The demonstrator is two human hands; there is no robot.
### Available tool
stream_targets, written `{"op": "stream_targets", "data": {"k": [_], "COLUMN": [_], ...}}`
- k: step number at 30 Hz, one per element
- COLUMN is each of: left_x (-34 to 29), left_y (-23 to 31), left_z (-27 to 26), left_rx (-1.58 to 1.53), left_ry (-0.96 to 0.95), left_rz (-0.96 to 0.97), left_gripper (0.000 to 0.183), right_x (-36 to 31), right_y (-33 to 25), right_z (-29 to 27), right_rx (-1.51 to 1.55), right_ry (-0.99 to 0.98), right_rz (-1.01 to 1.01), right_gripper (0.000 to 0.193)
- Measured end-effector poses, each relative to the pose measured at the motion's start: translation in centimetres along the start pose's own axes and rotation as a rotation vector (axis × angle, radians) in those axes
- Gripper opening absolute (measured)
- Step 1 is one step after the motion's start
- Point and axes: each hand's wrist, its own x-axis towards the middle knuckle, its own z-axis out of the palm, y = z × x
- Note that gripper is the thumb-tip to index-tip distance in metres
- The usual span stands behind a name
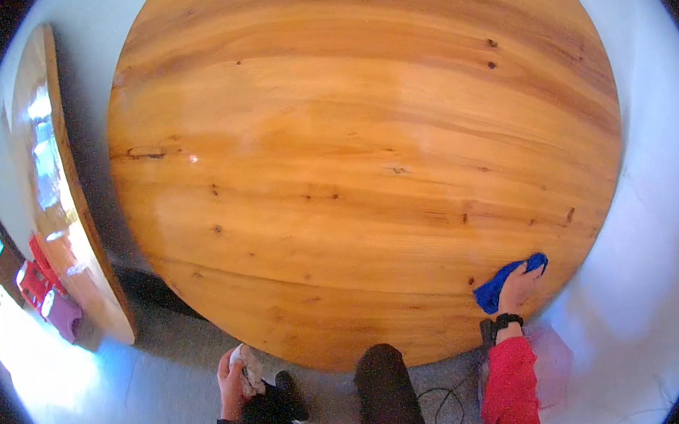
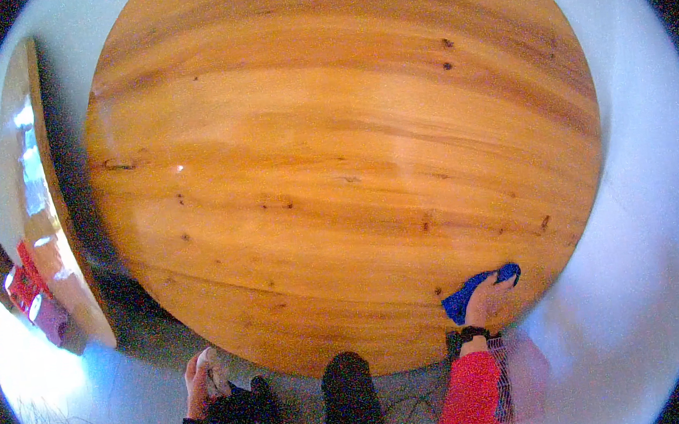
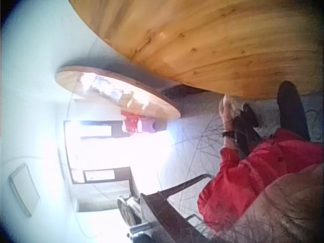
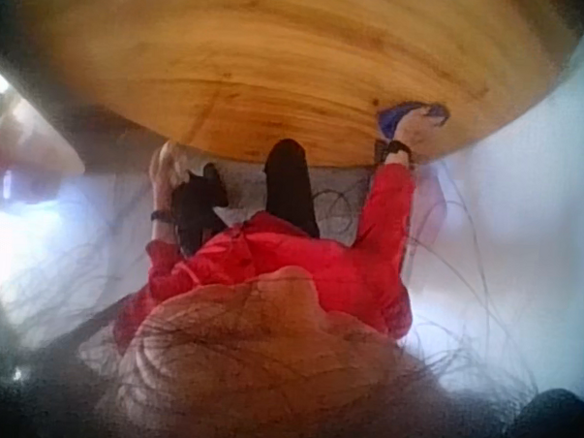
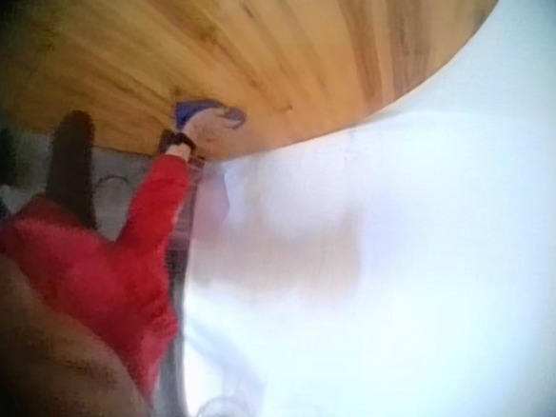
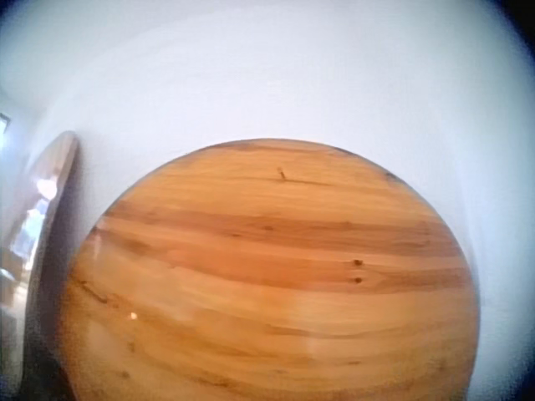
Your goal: Cleaning a large round wooden table with blue and white rags.
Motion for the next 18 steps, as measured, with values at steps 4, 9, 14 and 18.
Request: {"op": "stream_targets", "data": {"k": [4,9,14,18], "left_x": [0.8,0.5,-0.1,0.5], "left_y": [-1.6,-1.9,-0.9,-0.7], "left_z": [-1.5,-3.0,-2.1,-1.3], "left_rx": [0.034,0.044,0.044,0.080], "left_ry": [0.025,0.064,0.037,0.012], "left_rz": [-0.011,-0.015,-0.040,-0.025], "left_gripper": [0.030,0.032,0.033,0.034], "right_x": [-3.0,-7.1,-7.1,-5.6], "right_y": [2.0,-2.1,-3.0,-1.0], "right_z": [0.0,-1.7,-1.7,1.5], "right_rx": [-0.196,-0.377,-0.060,0.153], "right_ry": [-0.030,-0.126,-0.181,0.002], "right_rz": [-0.058,-0.078,0.043,-0.202], "right_gripper": [0.056,0.057,0.060,0.060]}}
